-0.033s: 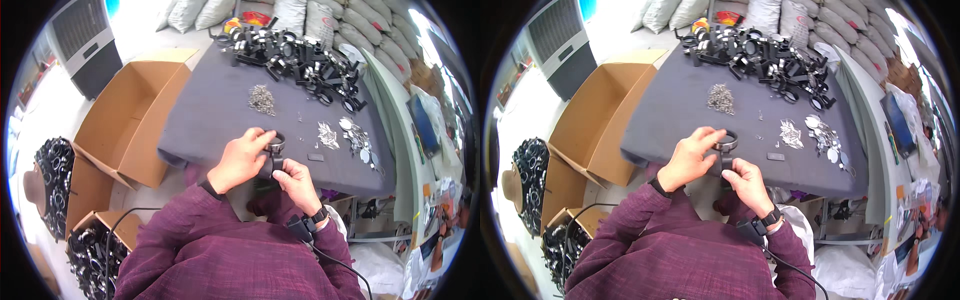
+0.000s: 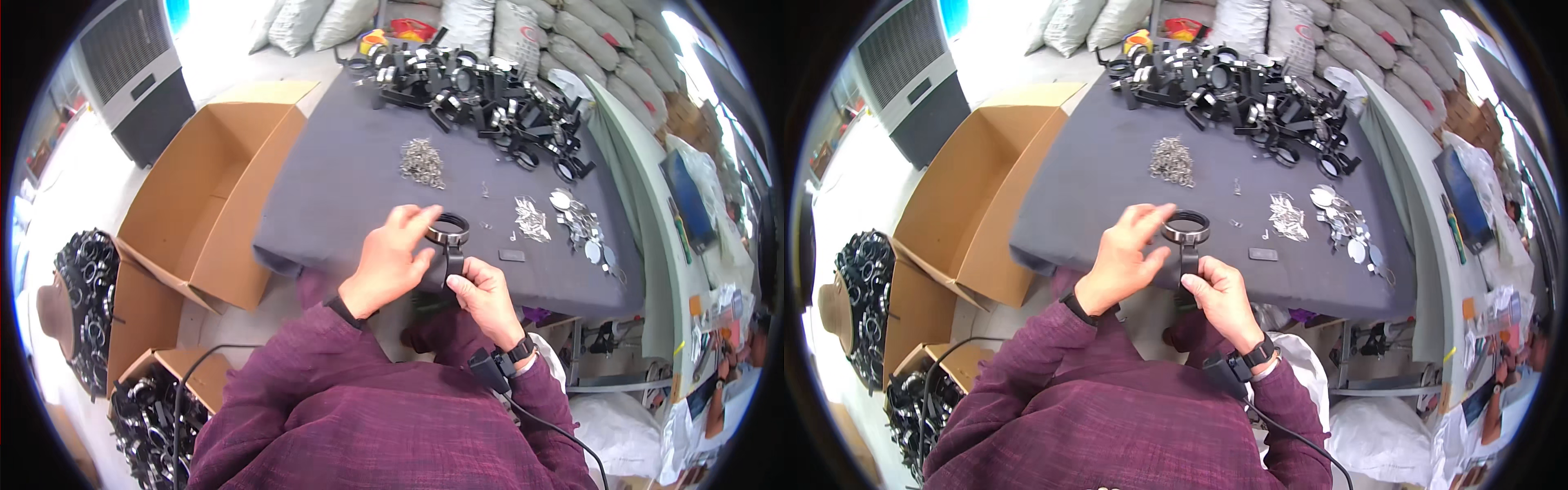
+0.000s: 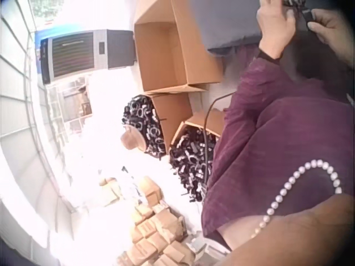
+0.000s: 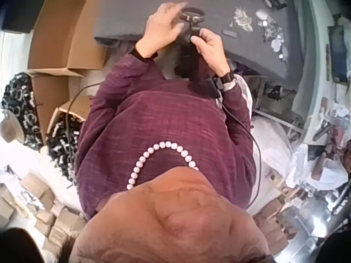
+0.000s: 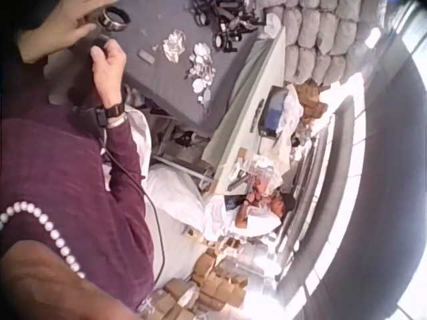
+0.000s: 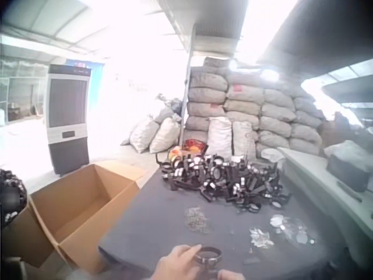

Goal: Assembling small metal and plastic components into larger circular frame assemblies.

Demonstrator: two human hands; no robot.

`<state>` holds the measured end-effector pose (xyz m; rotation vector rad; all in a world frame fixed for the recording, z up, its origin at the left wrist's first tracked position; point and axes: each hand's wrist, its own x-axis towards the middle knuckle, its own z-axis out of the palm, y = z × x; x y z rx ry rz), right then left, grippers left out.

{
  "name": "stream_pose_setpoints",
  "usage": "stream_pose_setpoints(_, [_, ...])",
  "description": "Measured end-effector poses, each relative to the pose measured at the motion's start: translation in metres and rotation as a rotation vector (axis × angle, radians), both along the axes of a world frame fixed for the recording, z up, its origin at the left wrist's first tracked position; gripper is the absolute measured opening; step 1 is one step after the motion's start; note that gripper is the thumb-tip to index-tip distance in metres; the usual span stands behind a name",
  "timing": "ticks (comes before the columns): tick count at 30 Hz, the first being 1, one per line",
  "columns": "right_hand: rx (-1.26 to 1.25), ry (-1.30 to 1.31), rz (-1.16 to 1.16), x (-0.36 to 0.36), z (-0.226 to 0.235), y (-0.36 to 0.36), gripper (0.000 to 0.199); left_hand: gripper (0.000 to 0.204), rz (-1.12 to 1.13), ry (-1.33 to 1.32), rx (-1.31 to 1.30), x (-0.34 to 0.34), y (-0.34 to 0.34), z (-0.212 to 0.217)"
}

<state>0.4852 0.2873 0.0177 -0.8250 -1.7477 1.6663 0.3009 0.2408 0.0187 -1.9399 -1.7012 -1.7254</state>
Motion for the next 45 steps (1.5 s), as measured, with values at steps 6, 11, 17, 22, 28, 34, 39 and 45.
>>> stream_pose_setpoints(6, [0.070, -0.011, -0.033, -0.006, -0.024, 0.021, 0.012, 0.048, -0.401, -0.728, -0.447, 0.025, 0.029, -0.029])
stream_pose_setpoints(11, [0.162, -0.197, -0.121, 0.000, -0.024, 0.028, 0.008, 0.048, -0.429, -0.805, -0.398, 0.023, 0.045, -0.057])
stream_pose_setpoints(17, [0.347, -0.247, -0.430, 0.067, -0.013, 0.071, 0.010, 0.054, -0.266, -0.592, -0.398, 0.026, 0.042, -0.057])
stream_pose_setpoints(22, [0.426, -0.371, -0.686, 0.139, -0.011, 0.111, 0.011, 0.054, -0.320, -0.782, -0.316, 0.025, 0.047, -0.064])
stream_pose_setpoints(28, [0.583, -0.589, -0.899, 0.203, -0.039, 0.152, 0.024, 0.052, -0.327, -0.765, -0.335, 0.026, 0.049, -0.061])
stream_pose_setpoints(34, [0.674, -0.814, -0.875, 0.191, -0.036, 0.168, 0.027, 0.048, -0.369, -0.827, -0.355, 0.026, 0.040, -0.047])
stream_pose_setpoints(39, [0.958, -0.729, -0.901, 0.190, -0.051, 0.164, 0.010, 0.051, -0.383, -0.865, -0.389, 0.027, 0.038, -0.041])
stream_pose_setpoints(45, [1.083, -0.639, -0.902, 0.184, -0.045, 0.128, 0.009, 0.051, -0.397, -0.837, -0.422, 0.024, 0.040, -0.046])
